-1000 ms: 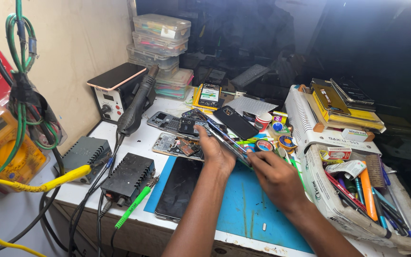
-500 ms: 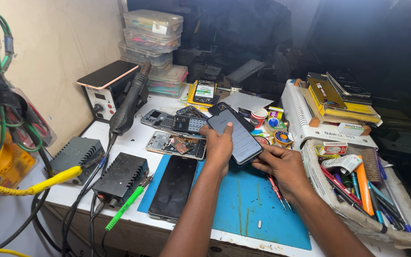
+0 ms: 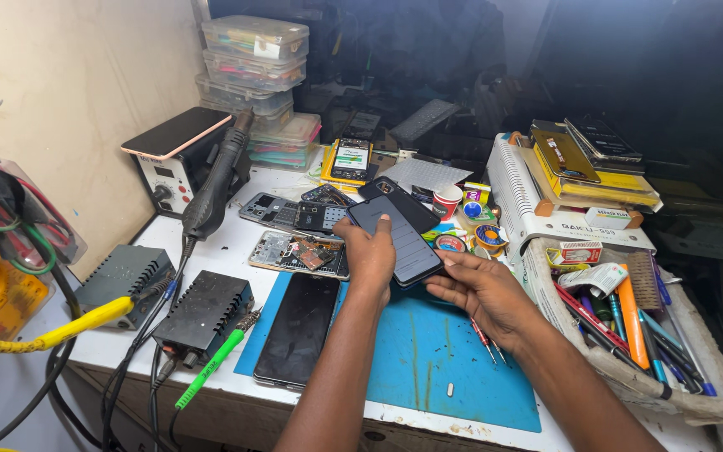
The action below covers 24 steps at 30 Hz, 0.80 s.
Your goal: The person holds a mobile phone internal frame and uses their hands to press components into place before fitting the main circuit board and battery.
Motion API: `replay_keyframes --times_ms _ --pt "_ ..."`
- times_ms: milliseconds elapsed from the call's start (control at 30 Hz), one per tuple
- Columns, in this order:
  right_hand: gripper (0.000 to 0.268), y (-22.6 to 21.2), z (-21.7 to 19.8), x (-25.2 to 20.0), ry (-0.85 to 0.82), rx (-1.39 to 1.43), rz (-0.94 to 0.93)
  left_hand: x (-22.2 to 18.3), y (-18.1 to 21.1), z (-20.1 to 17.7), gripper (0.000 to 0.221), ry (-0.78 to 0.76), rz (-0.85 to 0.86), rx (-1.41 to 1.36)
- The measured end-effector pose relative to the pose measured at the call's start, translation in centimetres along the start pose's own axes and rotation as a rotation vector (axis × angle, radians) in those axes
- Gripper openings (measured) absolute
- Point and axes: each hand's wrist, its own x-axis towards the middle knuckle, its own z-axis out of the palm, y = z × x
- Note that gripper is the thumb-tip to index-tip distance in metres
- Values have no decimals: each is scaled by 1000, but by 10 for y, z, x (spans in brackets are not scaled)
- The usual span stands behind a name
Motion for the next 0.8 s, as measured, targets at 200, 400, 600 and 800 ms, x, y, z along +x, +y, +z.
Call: replay_keyframes --times_ms 200,400,600,800 --pt "33 -2 2 -3 -24 7 -3 -5 4 2 54 16 29 -5" --pt "32 2 4 -4 49 -13 -42 -14 6 8 56 47 142 177" --pt "31 -1 5 -6 85 -33 -85 -4 -1 6 59 -32 78 4" --pt "31 0 6 -6 111 -50 -89 2 -9 7 66 -66 75 -19"
